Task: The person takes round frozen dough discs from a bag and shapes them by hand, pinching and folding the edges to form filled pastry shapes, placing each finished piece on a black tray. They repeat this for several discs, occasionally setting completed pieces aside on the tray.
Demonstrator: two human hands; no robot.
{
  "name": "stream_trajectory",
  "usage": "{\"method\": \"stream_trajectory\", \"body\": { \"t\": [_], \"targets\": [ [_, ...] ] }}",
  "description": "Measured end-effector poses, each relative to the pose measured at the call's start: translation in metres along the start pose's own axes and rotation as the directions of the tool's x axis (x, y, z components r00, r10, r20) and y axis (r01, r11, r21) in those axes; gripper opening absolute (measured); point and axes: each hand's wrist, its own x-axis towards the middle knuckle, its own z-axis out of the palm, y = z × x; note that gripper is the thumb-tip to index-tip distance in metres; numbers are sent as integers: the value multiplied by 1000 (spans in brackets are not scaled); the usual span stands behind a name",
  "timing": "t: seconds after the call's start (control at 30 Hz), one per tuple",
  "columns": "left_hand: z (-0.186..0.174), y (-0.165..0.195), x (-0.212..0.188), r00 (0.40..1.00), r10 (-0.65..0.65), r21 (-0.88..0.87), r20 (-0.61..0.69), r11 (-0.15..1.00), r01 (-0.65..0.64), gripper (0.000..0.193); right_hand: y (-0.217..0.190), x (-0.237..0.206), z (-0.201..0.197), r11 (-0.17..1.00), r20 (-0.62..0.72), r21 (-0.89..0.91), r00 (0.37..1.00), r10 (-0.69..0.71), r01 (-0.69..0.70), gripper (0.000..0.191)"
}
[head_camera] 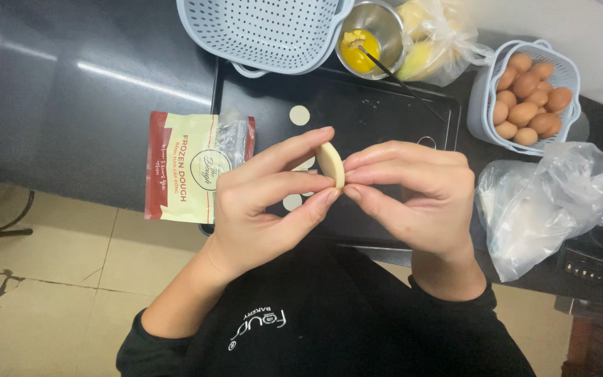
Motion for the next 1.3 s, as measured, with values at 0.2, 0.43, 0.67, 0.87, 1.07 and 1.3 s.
{"method": "stream_trajectory", "body": {
  "t": [0.2,0.43,0.67,0.87,1.07,1.3],
  "targets": [
    [2,-2,-2,1000,-30,13,-6,999,30,18,3,-3,4,998,-22,-59,999,-31,30,17],
    [1,-2,-1,1000,-20,-14,7,1000,20,17,6,-1,1,1000,0,6,1000,-30,30,20],
    [2,1,0,999,-44,32,-5,998,45,16,5,-2,1,1000,-4,4,1000,-29,29,18],
    [2,2,2,999,-34,-6,0,999,34,17,6,-2,1,1000,2,27,1000,-15,15,19],
    [5,1,1,999,8,56,-32,998,-6,16,4,0,3,999,-25,1,999,-48,48,18],
    [4,-7,-1,999,-22,-18,-27,1000,22,21,0,-5,10,982,-52,-169,995,-89,79,17]
  ]
}}
